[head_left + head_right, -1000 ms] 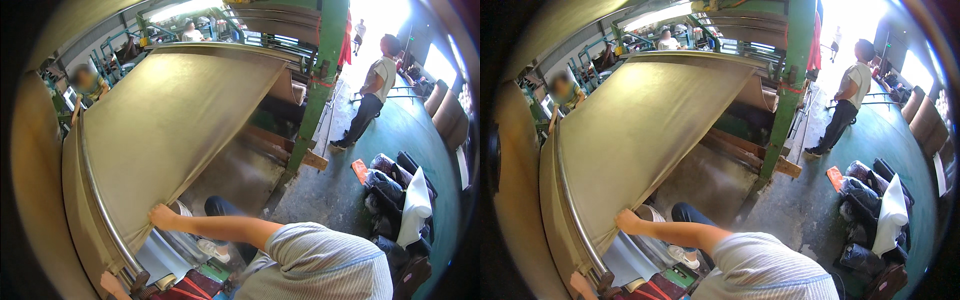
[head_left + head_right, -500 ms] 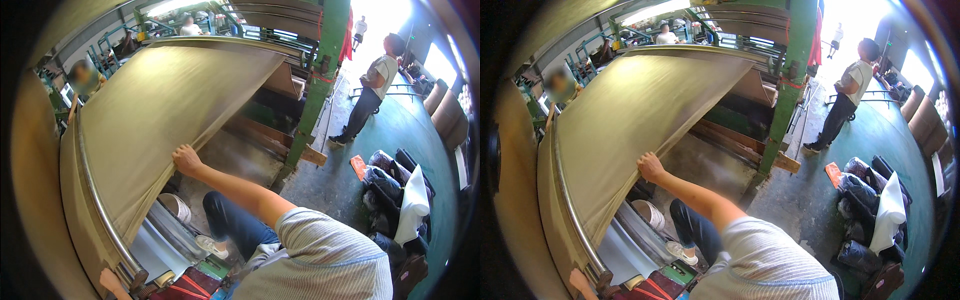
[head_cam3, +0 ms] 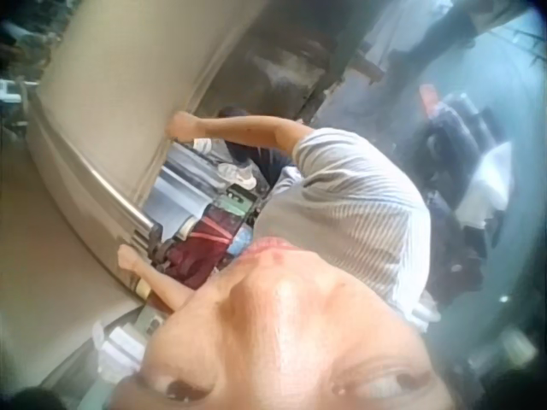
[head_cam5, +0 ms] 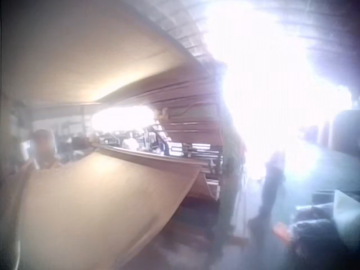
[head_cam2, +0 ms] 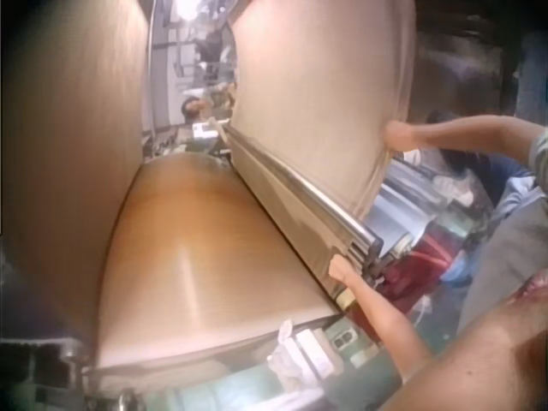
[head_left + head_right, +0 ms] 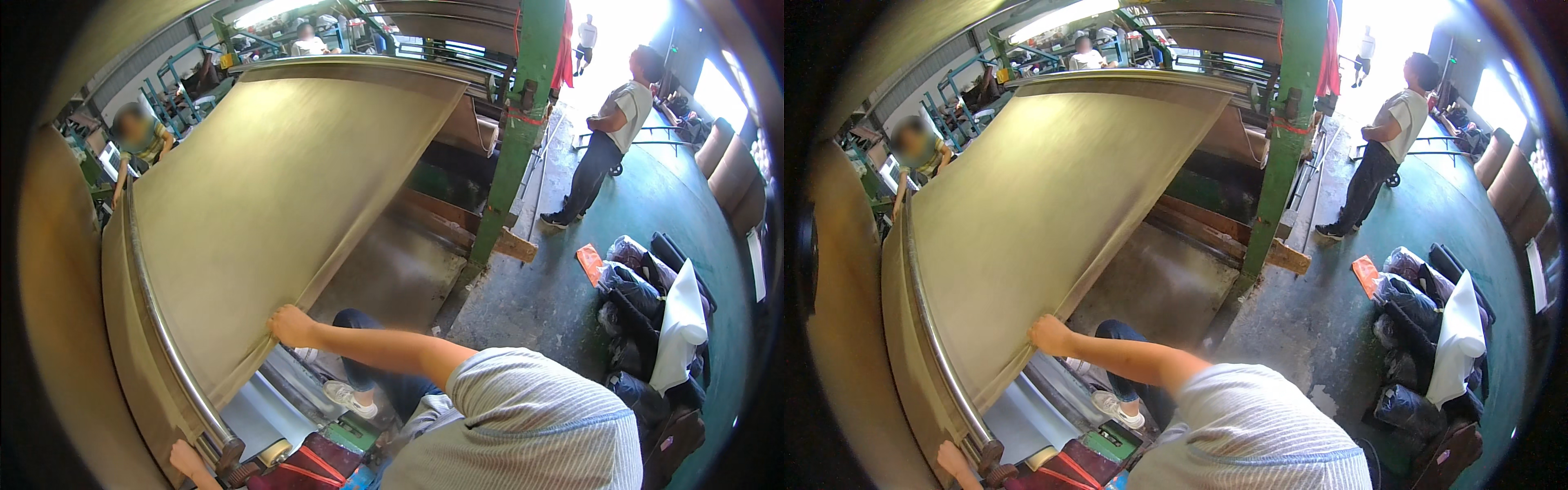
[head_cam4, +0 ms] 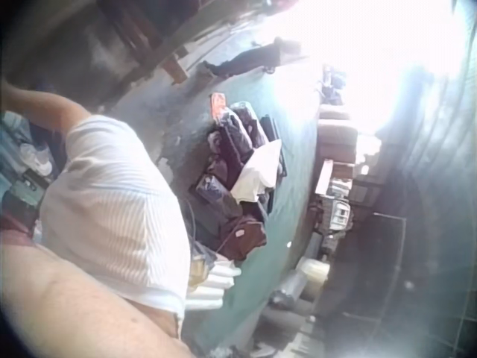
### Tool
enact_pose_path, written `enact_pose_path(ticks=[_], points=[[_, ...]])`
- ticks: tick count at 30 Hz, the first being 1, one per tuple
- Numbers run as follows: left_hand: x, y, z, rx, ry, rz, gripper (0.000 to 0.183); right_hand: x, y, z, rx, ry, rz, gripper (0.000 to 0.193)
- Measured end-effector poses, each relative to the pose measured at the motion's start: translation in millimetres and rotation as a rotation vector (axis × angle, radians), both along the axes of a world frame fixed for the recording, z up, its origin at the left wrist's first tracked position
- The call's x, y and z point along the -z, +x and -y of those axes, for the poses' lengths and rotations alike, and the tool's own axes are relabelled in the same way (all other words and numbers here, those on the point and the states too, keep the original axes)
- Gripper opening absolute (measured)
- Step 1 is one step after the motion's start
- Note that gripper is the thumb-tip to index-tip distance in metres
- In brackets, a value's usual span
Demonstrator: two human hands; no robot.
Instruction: The person feeds a large sheet of beige fabric into a roller machine, smoothing and aligning it with both hands as it moves through the rollers. The person repeatedly adjusts the fabric edges to maintain alignment during the process.
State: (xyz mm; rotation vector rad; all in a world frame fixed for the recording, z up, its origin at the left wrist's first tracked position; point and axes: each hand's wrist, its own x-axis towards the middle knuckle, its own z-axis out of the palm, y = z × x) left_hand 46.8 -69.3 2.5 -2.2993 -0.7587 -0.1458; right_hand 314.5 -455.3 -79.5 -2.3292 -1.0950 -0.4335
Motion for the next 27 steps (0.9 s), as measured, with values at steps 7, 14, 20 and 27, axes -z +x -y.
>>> enact_pose_path(ticks=[7,14,20,27], points=[[14,-19,-29,-0.112,-0.005,0.031,0.018,-13,-24,-42,-0.071,-0.025,-0.012,0.012],[-4,-3,-1,-0.007,0.012,-0.021,0.012,-21,-39,-73,-0.15,-0.031,0.039,0.013],[4,-18,-11,-0.051,0.011,0.028,0.013,-51,-2,-35,-0.435,0.038,0.357,0.01],[-6,-3,1,0.036,-0.025,0.01,0.014,-57,105,47,0.331,-0.077,0.232,0.011]])
